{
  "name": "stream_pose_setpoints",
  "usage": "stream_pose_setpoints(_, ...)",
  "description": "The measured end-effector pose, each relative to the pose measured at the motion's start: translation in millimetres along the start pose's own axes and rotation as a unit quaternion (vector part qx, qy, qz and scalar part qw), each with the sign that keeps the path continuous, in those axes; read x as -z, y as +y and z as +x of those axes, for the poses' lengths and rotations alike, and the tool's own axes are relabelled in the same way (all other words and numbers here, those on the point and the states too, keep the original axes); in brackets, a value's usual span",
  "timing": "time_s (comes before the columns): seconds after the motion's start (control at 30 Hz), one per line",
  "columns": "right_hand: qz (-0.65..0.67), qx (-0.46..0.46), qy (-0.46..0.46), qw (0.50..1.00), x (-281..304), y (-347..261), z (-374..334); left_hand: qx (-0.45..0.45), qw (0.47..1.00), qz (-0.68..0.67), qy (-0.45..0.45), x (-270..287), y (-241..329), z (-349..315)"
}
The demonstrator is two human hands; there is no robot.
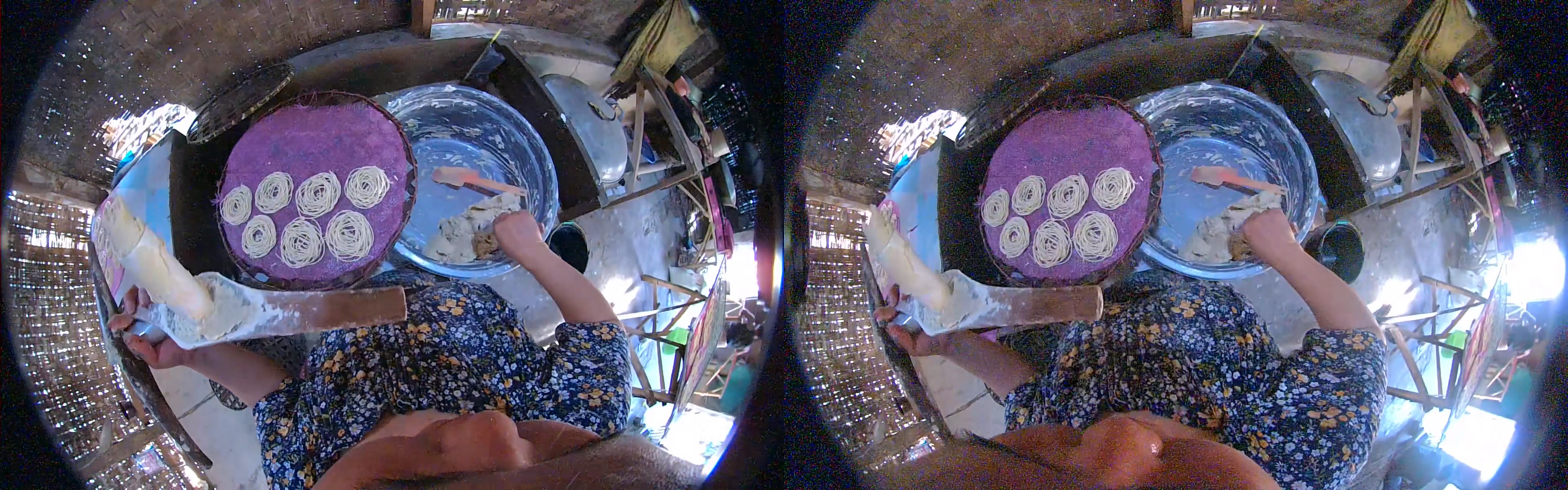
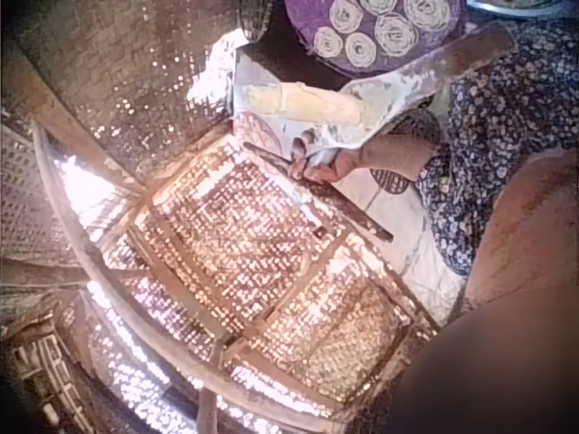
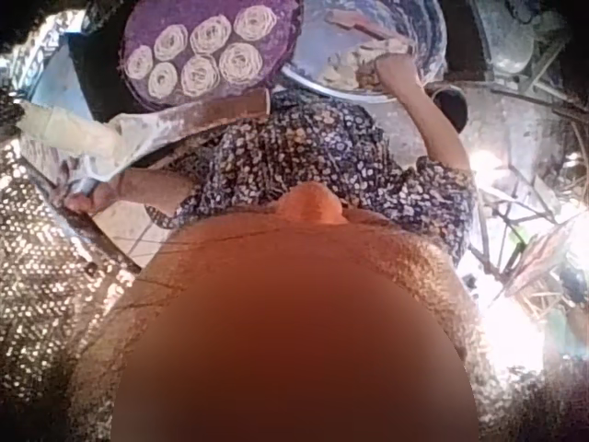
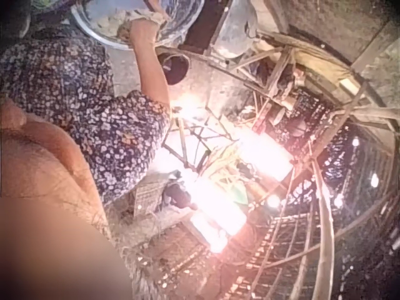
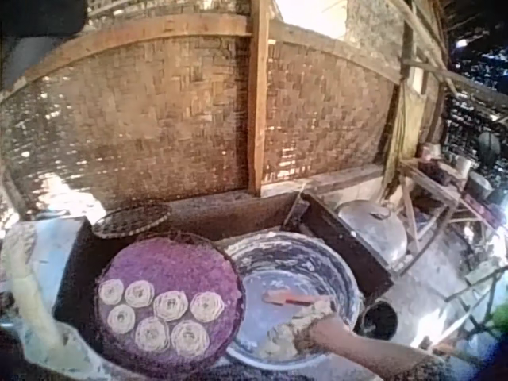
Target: The person uses a wooden extrusion tool to press dough into swirled patterns onto mats, refilling the tool with dough from a bowl and a spatula.
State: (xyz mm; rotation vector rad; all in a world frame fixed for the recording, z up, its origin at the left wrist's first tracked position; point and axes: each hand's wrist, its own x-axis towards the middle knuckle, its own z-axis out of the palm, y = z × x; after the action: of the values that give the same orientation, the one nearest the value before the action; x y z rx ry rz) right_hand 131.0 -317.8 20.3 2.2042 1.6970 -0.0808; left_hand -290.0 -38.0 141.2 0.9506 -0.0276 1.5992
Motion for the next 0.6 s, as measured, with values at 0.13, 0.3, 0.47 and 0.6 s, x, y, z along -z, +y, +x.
stream_pose_setpoints(0.13,0.016,0.037,-0.018,0.999,1.7,-1.7,4.1,-0.003,0.998,-0.066,0.014,-4.5,3.0,-0.2)
stream_pose_setpoints(0.3,0.080,0.013,-0.051,0.995,-9.8,-11.5,10.7,0.011,0.997,-0.073,-0.033,-9.7,8.2,-4.6)
stream_pose_setpoints(0.47,0.139,-0.025,-0.100,0.985,2.8,-7.1,1.9,0.000,0.998,-0.021,-0.067,-18.8,20.2,-1.1)
stream_pose_setpoints(0.6,0.272,-0.032,-0.123,0.954,15.4,47.5,-8.6,0.052,0.981,0.136,-0.127,-29.7,50.2,11.2)
